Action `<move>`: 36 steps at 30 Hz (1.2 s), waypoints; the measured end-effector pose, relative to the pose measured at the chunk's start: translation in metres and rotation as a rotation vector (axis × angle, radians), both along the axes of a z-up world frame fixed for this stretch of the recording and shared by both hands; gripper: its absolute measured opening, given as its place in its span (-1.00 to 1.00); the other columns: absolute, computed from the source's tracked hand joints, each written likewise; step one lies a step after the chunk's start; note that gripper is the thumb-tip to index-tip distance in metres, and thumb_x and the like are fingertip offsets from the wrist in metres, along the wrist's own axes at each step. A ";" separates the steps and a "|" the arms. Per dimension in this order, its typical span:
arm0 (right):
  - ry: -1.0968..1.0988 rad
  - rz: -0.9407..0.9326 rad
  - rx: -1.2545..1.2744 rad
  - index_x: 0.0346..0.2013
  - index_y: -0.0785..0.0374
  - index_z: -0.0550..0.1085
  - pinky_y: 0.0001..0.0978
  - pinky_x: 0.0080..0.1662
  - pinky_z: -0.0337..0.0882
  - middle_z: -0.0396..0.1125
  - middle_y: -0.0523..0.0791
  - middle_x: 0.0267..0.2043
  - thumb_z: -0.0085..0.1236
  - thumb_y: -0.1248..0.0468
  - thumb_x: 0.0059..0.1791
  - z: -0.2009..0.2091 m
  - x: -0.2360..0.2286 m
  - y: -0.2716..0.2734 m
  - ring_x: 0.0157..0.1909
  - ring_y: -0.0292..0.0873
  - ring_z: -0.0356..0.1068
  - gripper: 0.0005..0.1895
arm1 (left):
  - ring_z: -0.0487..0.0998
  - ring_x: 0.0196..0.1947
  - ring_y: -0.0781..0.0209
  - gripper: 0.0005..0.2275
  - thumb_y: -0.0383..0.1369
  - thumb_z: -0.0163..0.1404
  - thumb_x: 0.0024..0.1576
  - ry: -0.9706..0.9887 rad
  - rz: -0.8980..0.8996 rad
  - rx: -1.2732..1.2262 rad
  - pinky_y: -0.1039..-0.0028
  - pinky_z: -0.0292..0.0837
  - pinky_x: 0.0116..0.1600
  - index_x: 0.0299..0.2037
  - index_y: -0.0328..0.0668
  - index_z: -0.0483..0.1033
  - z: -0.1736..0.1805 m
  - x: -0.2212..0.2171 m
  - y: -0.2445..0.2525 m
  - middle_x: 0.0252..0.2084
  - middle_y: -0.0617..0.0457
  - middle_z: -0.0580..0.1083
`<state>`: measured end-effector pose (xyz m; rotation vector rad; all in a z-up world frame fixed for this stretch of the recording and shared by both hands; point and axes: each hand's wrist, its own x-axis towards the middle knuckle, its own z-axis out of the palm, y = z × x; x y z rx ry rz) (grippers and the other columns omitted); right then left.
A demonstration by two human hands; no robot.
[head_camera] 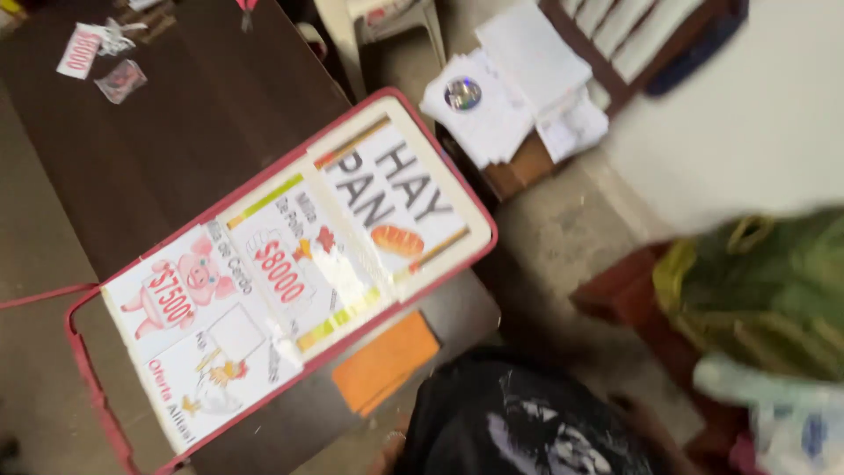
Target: Preparing and taping large printed signs on a table
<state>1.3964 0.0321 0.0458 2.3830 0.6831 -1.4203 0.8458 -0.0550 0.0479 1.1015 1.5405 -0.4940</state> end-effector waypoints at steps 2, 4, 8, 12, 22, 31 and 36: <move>-0.197 -0.136 -0.285 -0.31 0.07 0.76 -0.44 -0.13 0.47 0.58 -0.09 -0.22 0.67 -0.10 -0.29 -0.003 0.039 0.033 -0.12 -0.22 0.49 -0.56 | 0.58 0.06 -0.18 -0.70 -0.19 -0.14 0.19 -0.022 0.051 0.017 0.19 0.43 0.10 -0.01 -0.09 0.54 -0.021 0.034 0.038 0.00 -0.13 0.57; 0.172 0.252 0.124 0.04 -0.21 0.72 -0.47 0.13 0.39 0.63 -0.37 0.11 0.06 -0.04 -0.02 0.031 0.056 0.041 0.11 -0.41 0.56 -0.58 | 0.58 0.06 -0.18 -0.70 -0.18 -0.14 0.20 -0.031 0.110 -0.013 0.18 0.43 0.10 -0.01 -0.10 0.53 -0.030 0.056 0.040 0.01 -0.13 0.57; 0.395 0.106 0.250 -0.04 0.29 0.78 -0.35 0.10 0.41 0.68 -0.05 0.02 0.29 0.47 -0.32 -0.071 0.150 0.074 0.02 -0.14 0.62 -0.46 | 0.58 0.06 -0.19 -0.70 -0.17 -0.13 0.21 -0.030 0.217 -0.024 0.16 0.42 0.09 -0.01 -0.13 0.53 -0.041 0.067 0.076 0.01 -0.13 0.57; 0.271 0.492 0.181 -0.02 0.02 0.71 -0.46 0.07 0.46 0.67 -0.22 -0.03 0.25 0.11 -0.08 -0.046 0.158 0.200 -0.02 -0.34 0.58 -0.65 | 0.55 0.16 -0.05 -0.51 -0.40 0.12 -0.06 0.076 0.341 -0.134 0.29 0.50 0.15 0.15 -0.17 0.42 -0.060 0.110 0.092 0.14 -0.11 0.50; 0.588 0.092 0.375 0.04 0.33 0.50 -0.25 -0.18 0.41 0.52 0.12 -0.03 0.14 0.21 0.08 -0.065 0.247 0.536 -0.10 0.08 0.53 -0.70 | 0.41 0.34 0.01 -0.49 0.00 -0.18 0.19 -0.001 1.007 -0.353 0.37 0.25 0.43 0.36 0.16 0.33 -0.032 0.350 0.089 0.31 -0.03 0.41; 0.455 0.515 0.229 0.19 0.38 0.47 -0.20 0.01 0.44 0.48 0.12 0.08 0.17 0.16 0.04 0.008 0.116 0.635 0.05 0.04 0.51 -0.51 | 0.74 -0.09 0.31 -0.60 -0.32 0.11 -0.05 0.145 1.335 0.093 0.55 0.57 0.12 0.05 0.23 0.62 -0.010 0.379 0.147 -0.10 0.18 0.72; 0.535 0.646 0.160 0.21 0.30 0.47 -0.21 0.06 0.49 0.46 0.06 0.18 0.18 0.13 0.02 0.039 0.034 0.621 0.04 -0.02 0.53 -0.50 | 0.66 0.07 0.23 -0.63 -0.39 0.22 0.06 0.158 1.687 0.076 0.52 0.42 0.28 0.11 -0.15 0.62 0.053 0.356 0.173 0.00 0.03 0.69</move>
